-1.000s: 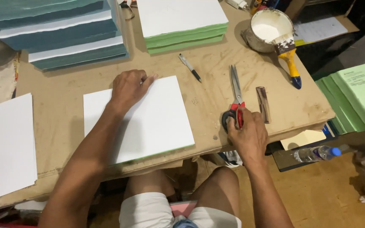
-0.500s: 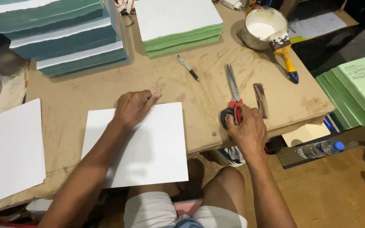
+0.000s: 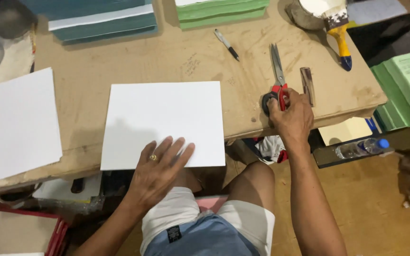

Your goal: Trimming the edges of paper stacks and aligning sheets to assemble notepads using scissors.

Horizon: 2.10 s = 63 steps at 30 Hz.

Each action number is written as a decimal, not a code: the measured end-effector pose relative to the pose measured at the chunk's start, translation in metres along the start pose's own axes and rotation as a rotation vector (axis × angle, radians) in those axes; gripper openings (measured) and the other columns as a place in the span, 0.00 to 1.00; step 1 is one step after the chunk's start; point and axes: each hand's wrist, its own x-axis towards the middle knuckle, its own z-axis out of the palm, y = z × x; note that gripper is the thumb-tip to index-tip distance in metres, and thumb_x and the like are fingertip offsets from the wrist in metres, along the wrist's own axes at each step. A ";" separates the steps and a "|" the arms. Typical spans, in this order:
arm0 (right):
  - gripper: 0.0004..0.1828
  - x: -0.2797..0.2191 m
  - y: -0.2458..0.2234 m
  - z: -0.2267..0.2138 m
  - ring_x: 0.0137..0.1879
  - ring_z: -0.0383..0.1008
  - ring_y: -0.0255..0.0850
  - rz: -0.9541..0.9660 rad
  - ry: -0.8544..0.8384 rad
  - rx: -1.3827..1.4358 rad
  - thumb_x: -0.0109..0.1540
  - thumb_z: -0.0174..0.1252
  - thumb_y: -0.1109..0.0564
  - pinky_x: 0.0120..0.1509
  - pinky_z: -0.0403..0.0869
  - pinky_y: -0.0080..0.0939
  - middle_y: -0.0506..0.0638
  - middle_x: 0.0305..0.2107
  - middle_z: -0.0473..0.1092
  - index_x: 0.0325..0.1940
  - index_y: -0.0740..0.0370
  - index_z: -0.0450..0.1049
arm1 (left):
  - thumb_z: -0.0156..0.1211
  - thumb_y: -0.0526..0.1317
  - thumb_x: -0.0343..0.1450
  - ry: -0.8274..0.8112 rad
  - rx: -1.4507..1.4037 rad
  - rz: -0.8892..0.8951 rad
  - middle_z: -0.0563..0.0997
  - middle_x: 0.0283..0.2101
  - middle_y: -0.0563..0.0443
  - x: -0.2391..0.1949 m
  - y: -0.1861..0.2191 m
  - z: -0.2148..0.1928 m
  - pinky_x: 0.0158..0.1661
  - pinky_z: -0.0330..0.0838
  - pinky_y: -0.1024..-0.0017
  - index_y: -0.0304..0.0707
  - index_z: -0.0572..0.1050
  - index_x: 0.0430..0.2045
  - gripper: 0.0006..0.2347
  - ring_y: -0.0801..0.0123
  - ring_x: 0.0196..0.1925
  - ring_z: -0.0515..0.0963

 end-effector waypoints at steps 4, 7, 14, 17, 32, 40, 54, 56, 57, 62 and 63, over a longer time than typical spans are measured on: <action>0.25 -0.004 0.002 -0.001 0.51 0.76 0.62 -0.069 0.063 0.026 0.65 0.65 0.41 0.55 0.72 0.65 0.58 0.39 0.72 0.59 0.59 0.77 | 0.55 0.40 0.75 0.300 0.247 0.001 0.79 0.51 0.51 0.000 0.001 0.006 0.54 0.75 0.58 0.51 0.78 0.51 0.11 0.58 0.54 0.80; 0.20 -0.029 -0.015 -0.018 0.49 0.74 0.65 -0.220 0.217 0.234 0.72 0.57 0.50 0.52 0.72 0.63 0.66 0.39 0.72 0.59 0.69 0.75 | 0.56 0.38 0.75 0.344 0.220 0.069 0.80 0.47 0.49 0.009 -0.009 -0.001 0.52 0.75 0.59 0.46 0.78 0.46 0.09 0.58 0.51 0.82; 0.22 -0.151 -0.069 -0.020 0.47 0.80 0.57 0.026 0.142 0.633 0.62 0.68 0.51 0.49 0.76 0.53 0.68 0.38 0.77 0.55 0.67 0.79 | 0.69 0.44 0.61 0.211 -0.130 -0.027 0.80 0.35 0.47 0.085 -0.036 -0.108 0.46 0.74 0.56 0.40 0.77 0.46 0.20 0.53 0.38 0.84; 0.41 -0.187 -0.107 -0.040 0.60 0.79 0.29 0.268 -0.331 0.524 0.53 0.59 0.31 0.66 0.73 0.34 0.36 0.57 0.77 0.71 0.37 0.65 | 0.66 0.52 0.67 0.042 -0.462 -0.138 0.85 0.40 0.48 0.108 -0.023 -0.180 0.40 0.75 0.55 0.38 0.77 0.48 0.21 0.61 0.34 0.82; 0.33 -0.038 -0.201 -0.104 0.50 0.80 0.35 -0.060 -0.839 0.637 0.48 0.67 0.39 0.51 0.76 0.34 0.45 0.48 0.81 0.54 0.55 0.83 | 0.58 0.38 0.70 0.904 -1.773 -1.380 0.81 0.54 0.41 0.032 -0.005 -0.091 0.55 0.80 0.63 0.30 0.72 0.57 0.19 0.57 0.53 0.82; 0.23 0.013 -0.173 -0.089 0.63 0.74 0.43 0.157 -0.406 0.294 0.68 0.49 0.42 0.68 0.71 0.50 0.52 0.60 0.72 0.60 0.56 0.74 | 0.68 0.39 0.65 0.736 -1.609 -1.995 0.78 0.45 0.59 0.005 0.050 -0.046 0.37 0.61 0.73 0.49 0.73 0.46 0.16 0.75 0.41 0.72; 0.19 -0.063 -0.006 -0.064 0.50 0.74 0.59 0.235 -0.285 0.023 0.59 0.60 0.45 0.52 0.69 0.57 0.59 0.39 0.76 0.45 0.62 0.75 | 0.67 0.39 0.65 0.328 -1.953 -1.588 0.86 0.45 0.43 -0.012 0.088 0.005 0.47 0.80 0.50 0.40 0.79 0.31 0.07 0.50 0.49 0.85; 0.20 -0.093 0.010 -0.061 0.48 0.76 0.58 0.335 -0.367 0.047 0.57 0.60 0.39 0.54 0.68 0.54 0.55 0.36 0.78 0.40 0.57 0.77 | 0.64 0.41 0.65 0.287 -1.934 -1.642 0.84 0.51 0.40 -0.002 0.088 -0.004 0.51 0.77 0.47 0.35 0.77 0.49 0.19 0.48 0.53 0.83; 0.18 -0.113 0.021 -0.057 0.44 0.74 0.45 0.402 -0.406 0.295 0.57 0.64 0.42 0.48 0.68 0.42 0.50 0.34 0.78 0.42 0.56 0.80 | 0.66 0.43 0.63 0.268 -1.959 -1.622 0.85 0.49 0.42 0.001 0.090 -0.004 0.54 0.76 0.47 0.36 0.78 0.46 0.18 0.50 0.53 0.83; 0.06 -0.225 0.066 -0.025 0.27 0.67 0.31 0.572 -0.392 0.805 0.60 0.70 0.53 0.30 0.67 0.33 0.43 0.22 0.72 0.34 0.54 0.81 | 0.67 0.42 0.63 0.318 -2.009 -1.559 0.84 0.48 0.45 0.039 0.117 0.000 0.50 0.78 0.58 0.39 0.76 0.49 0.20 0.57 0.49 0.83; 0.06 -0.246 0.070 -0.022 0.29 0.74 0.35 0.618 -0.437 0.885 0.57 0.71 0.55 0.32 0.71 0.35 0.48 0.24 0.78 0.36 0.57 0.82 | 0.66 0.43 0.65 0.335 -2.027 -1.529 0.84 0.49 0.48 0.044 0.122 0.005 0.51 0.78 0.59 0.41 0.76 0.50 0.19 0.60 0.50 0.83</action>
